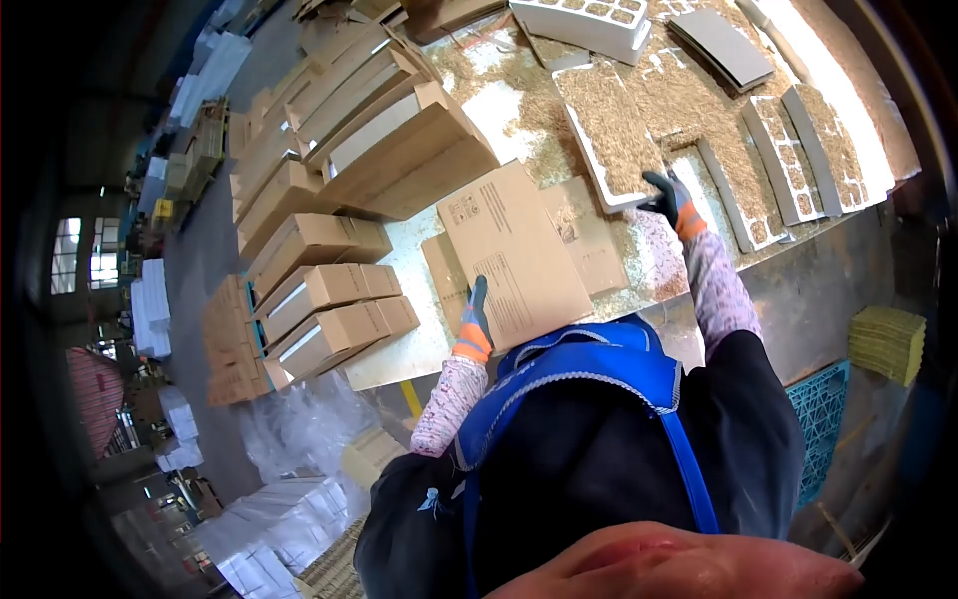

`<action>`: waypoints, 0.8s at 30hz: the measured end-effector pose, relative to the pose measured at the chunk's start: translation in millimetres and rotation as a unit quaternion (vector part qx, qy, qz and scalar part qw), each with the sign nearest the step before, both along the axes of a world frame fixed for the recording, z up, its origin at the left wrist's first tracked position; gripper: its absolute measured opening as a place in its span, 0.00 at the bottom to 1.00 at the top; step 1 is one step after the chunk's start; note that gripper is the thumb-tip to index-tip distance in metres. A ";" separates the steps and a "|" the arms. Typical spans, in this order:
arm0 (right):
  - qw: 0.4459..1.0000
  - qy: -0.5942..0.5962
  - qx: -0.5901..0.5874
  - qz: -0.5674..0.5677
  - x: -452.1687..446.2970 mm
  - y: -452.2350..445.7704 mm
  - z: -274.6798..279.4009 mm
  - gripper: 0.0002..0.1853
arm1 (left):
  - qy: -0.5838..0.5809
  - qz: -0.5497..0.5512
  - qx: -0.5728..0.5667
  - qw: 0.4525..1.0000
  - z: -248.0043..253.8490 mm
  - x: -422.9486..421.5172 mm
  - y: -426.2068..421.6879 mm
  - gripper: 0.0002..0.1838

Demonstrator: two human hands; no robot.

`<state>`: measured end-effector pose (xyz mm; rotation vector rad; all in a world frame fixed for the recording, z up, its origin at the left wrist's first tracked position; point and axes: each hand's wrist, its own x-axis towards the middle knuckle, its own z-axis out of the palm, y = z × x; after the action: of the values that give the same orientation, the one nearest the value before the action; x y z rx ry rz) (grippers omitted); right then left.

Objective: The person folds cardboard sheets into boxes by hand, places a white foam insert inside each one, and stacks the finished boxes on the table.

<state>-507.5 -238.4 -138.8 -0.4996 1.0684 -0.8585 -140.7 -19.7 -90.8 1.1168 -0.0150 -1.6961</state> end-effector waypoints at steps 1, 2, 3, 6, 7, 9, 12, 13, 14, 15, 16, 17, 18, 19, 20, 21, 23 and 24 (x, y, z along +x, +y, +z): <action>0.995 -0.024 0.073 -0.055 1.8 19.3 19.4 0.25 | -0.002 -0.003 -0.011 1.000 -3.8 0.1 -1.3 0.29; 0.978 0.128 -0.162 0.029 -4.8 36.6 2.0 0.22 | -0.005 -0.006 -0.024 1.000 -5.9 -0.6 -3.3 0.29; 0.878 0.269 -0.381 0.111 -8.3 55.1 -23.0 0.18 | -0.003 -0.006 -0.023 1.000 -5.7 -1.9 -3.5 0.29; 0.995 0.077 -0.056 0.025 18.7 95.5 17.1 0.19 | -0.005 -0.027 -0.032 0.999 -4.8 -6.3 -7.3 0.29; 0.983 0.143 -0.092 0.074 19.6 101.9 -1.7 0.21 | -0.009 -0.020 -0.027 0.999 -5.1 -8.3 -8.9 0.30; 0.994 0.083 -0.068 -0.010 40.2 121.9 21.7 0.25 | -0.013 -0.013 -0.021 1.000 -6.9 -8.5 -7.9 0.31; 0.991 0.071 -0.110 0.034 36.7 134.5 31.7 0.31 | -0.001 -0.013 -0.031 0.999 -10.6 -3.1 -8.0 0.30; 0.997 0.017 -0.067 0.021 34.7 136.2 35.2 0.32 | 0.000 -0.006 -0.034 0.999 -9.9 -4.0 -8.3 0.31; 0.997 0.017 -0.065 0.023 31.1 139.0 39.4 0.32 | 0.000 0.002 -0.035 0.999 -9.1 -6.3 -6.7 0.31; 0.998 0.021 -0.035 0.039 26.1 140.6 45.2 0.32 | 0.000 0.003 -0.034 0.999 -7.4 -8.1 -6.0 0.31; 0.998 0.025 -0.006 0.056 23.9 141.2 52.4 0.33 | -0.019 -0.002 -0.027 0.999 -4.7 -9.4 -6.5 0.32; 1.000 0.000 -0.020 0.023 26.6 143.1 35.5 0.33 | -0.037 -0.006 -0.021 0.999 -2.6 -11.0 -8.7 0.32; 0.999 -0.018 -0.031 0.023 29.6 140.6 17.2 0.33 | -0.037 -0.005 -0.021 0.999 -0.9 -12.4 -10.4 0.32; 0.998 -0.035 -0.041 0.024 32.1 137.0 15.0 0.34 | -0.049 -0.013 -0.019 0.999 0.1 -13.8 -11.5 0.32; 0.996 0.017 -0.036 0.076 33.6 133.2 12.5 0.34 | -0.060 -0.020 -0.016 0.998 -0.3 -16.1 -11.9 0.33; 0.989 0.068 -0.029 0.130 39.6 131.0 9.5 0.34 | -0.060 -0.017 -0.012 0.998 -2.6 -18.7 -12.7 0.33; 0.996 0.011 -0.041 0.084 64.2 139.8 29.6 0.25 | -0.097 -0.025 -0.004 0.995 -9.4 -21.0 -16.4 0.34; 0.978 0.092 -0.120 0.145 67.8 140.8 -4.9 0.20 | -0.099 -0.023 -0.002 0.995 -12.2 -21.8 -17.8 0.34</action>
<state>-439.7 -97.6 -143.7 -0.9293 1.0315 -0.6948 -162.5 -37.5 -103.0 1.2855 -0.1706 -1.6189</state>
